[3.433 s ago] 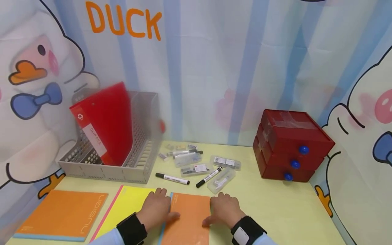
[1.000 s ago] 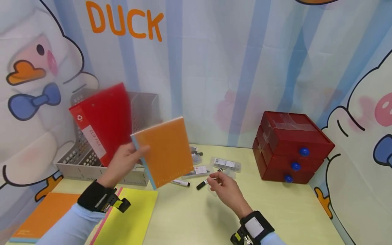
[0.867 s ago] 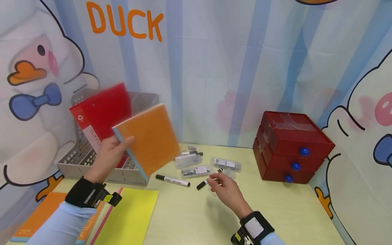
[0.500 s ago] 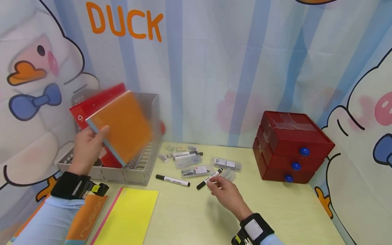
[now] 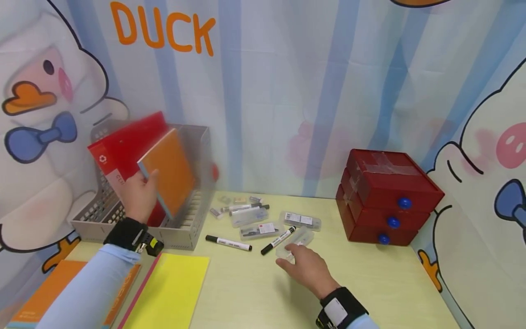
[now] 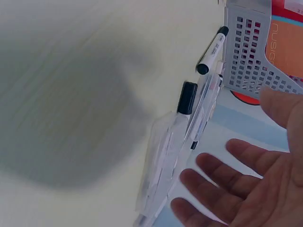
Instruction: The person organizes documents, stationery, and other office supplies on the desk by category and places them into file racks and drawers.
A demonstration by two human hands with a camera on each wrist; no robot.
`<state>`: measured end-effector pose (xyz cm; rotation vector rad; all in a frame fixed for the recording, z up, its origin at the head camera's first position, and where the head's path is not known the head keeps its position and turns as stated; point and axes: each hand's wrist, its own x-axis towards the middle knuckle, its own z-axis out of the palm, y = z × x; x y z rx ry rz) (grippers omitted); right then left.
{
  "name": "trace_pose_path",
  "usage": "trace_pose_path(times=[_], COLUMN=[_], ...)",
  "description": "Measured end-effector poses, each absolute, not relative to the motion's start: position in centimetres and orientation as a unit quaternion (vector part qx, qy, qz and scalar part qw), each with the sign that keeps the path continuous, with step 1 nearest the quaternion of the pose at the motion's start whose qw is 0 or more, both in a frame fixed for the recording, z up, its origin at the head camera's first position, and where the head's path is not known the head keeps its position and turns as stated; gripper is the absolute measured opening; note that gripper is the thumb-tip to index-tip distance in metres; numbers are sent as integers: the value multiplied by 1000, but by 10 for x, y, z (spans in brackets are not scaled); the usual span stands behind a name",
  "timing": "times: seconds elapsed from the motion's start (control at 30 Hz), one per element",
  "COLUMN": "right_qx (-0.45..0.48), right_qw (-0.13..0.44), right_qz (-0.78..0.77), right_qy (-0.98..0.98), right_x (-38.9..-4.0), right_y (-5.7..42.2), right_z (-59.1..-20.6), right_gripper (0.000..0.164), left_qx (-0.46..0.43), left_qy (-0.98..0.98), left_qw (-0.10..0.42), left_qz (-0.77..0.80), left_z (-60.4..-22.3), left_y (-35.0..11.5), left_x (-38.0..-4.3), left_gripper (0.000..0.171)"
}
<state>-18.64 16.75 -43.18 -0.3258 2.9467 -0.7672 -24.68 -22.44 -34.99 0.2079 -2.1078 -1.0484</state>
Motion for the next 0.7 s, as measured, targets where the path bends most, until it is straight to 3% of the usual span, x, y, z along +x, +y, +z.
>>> trace_pose_path(times=[0.2, 0.47, 0.7], right_qx=[-102, -103, -93], right_qw=[67, 53, 62], right_qz=[-134, -45, -54], right_qy=[983, 992, 992], right_x=[-187, -185, -183], right_y=[178, 189, 194], right_z=[-429, -425, -425], right_gripper=[57, 58, 57], left_qx=[106, 140, 167], left_qy=[-829, -838, -855], left_qw=[387, 366, 299], left_qz=[-389, -380, -389], left_z=[-360, -375, -395], left_y=[-216, -213, -212], left_x=[-267, -290, -304], left_gripper=[36, 31, 34])
